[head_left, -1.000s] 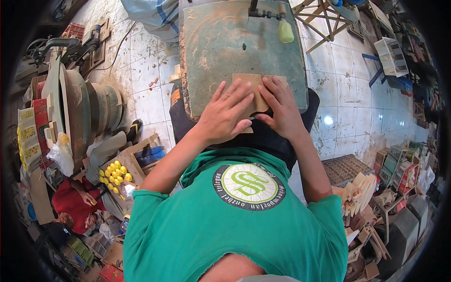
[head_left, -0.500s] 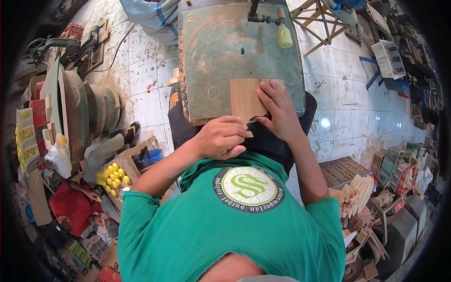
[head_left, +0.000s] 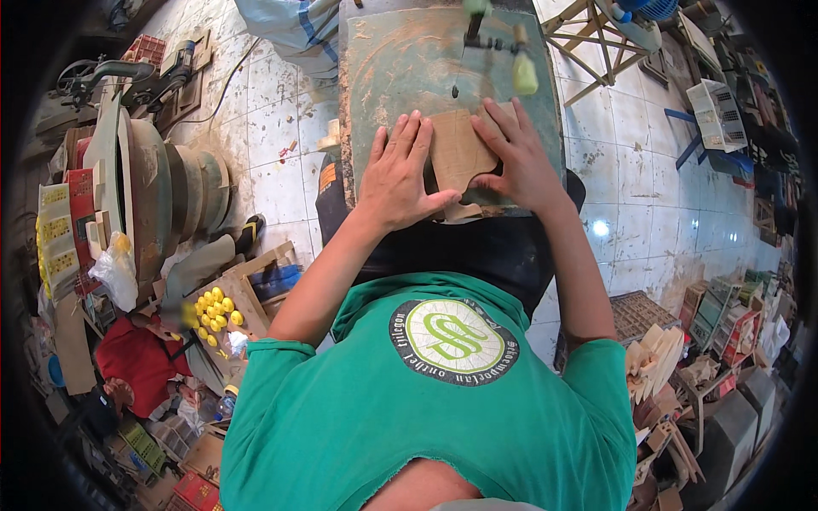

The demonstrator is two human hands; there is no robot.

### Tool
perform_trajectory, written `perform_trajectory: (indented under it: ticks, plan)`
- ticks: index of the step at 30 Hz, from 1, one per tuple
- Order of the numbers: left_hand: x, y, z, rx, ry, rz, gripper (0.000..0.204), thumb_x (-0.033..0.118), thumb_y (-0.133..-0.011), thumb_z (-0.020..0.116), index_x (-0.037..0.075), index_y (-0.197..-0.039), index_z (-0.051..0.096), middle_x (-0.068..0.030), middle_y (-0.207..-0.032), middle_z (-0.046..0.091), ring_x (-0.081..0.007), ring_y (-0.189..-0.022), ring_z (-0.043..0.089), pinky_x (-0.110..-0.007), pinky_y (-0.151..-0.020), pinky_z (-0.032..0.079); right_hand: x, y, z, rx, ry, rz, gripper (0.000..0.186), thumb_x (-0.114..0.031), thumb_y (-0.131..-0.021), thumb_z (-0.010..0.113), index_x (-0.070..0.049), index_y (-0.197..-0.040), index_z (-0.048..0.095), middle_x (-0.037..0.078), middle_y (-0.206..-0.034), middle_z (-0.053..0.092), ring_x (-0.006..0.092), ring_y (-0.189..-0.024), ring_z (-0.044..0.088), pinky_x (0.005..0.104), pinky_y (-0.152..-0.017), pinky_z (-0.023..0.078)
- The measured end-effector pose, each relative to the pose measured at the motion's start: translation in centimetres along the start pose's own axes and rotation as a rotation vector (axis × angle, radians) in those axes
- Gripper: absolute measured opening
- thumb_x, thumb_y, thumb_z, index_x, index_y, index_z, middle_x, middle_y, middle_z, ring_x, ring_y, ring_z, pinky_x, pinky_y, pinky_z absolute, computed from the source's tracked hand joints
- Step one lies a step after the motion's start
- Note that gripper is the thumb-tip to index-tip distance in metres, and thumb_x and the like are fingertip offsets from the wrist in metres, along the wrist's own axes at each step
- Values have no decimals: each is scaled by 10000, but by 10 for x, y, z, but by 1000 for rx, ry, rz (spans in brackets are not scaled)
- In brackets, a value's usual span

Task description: Cutting a shaped wooden piece using a scroll saw.

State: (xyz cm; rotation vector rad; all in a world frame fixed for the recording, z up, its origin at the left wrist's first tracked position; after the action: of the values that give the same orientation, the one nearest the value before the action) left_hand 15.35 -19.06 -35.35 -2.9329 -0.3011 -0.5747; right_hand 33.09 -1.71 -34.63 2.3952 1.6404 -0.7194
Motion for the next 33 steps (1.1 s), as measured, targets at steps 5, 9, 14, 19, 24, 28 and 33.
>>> perform_trajectory:
  ticks: [5,9,14,19,24,28,33]
  plan:
    - [-8,-16,6,58,-39,-10,1222,711,-791,782,-11,-1664,326,-244,-1704,371,-378,-1615,314,-584,-1318,186,13,-23,-5,-8,12,-58,1014,-337,-680,958,-188,-1588,531,83,-1717,397,472,-1582,303,558,-1311,308]
    - [-10,-22,7,48,-48,-8,1217,723,-799,768,-14,-1662,330,-247,-1701,376,-379,-1610,324,-585,-1317,188,19,-30,-7,-35,43,-80,1006,-371,-693,950,-200,-1591,530,73,-1717,403,437,-1563,351,538,-1315,315]
    - [-8,-26,6,77,-55,-11,1225,739,-800,757,-29,-1656,333,-248,-1692,388,-380,-1599,346,-596,-1311,189,28,-34,-6,-24,10,-93,1011,-390,-703,944,-217,-1603,520,63,-1729,387,422,-1551,378,522,-1301,338]
    - [-6,-29,6,83,-60,-23,1227,734,-801,757,-41,-1652,333,-248,-1683,399,-379,-1588,365,-604,-1307,189,32,-38,-7,-69,-12,-72,1013,-427,-717,930,-228,-1616,507,55,-1740,371,422,-1556,376,518,-1291,349]
    - [-5,-30,7,88,-58,-31,1222,733,-805,753,-43,-1650,333,-246,-1683,398,-376,-1589,364,-604,-1306,188,38,-41,-5,-57,52,-126,1018,-451,-719,920,-242,-1623,500,51,-1744,366,423,-1571,360,521,-1296,336]
    - [-4,-30,5,77,-57,-41,1221,740,-809,745,-40,-1651,330,-243,-1686,394,-372,-1595,353,-599,-1309,185,37,-40,-5,-48,55,-106,1019,-452,-722,917,-245,-1626,496,50,-1742,369,391,-1575,366,516,-1297,336]
    - [-5,-30,7,79,-60,-43,1216,746,-812,740,-33,-1652,333,-240,-1684,397,-368,-1595,352,-591,-1312,181,39,-39,-4,-54,31,-106,1004,-439,-747,911,-252,-1636,483,35,-1746,365,325,-1571,391,494,-1287,355]
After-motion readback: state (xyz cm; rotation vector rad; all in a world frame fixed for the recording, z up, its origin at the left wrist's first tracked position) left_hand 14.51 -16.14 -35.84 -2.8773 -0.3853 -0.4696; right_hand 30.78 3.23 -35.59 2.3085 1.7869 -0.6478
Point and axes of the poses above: each hand's wrist, its own y-axis away from the middle knuckle, its own z-axis out of the palm, x = y × z, the point moved 2 cm from there along -y, towards the middle knuckle
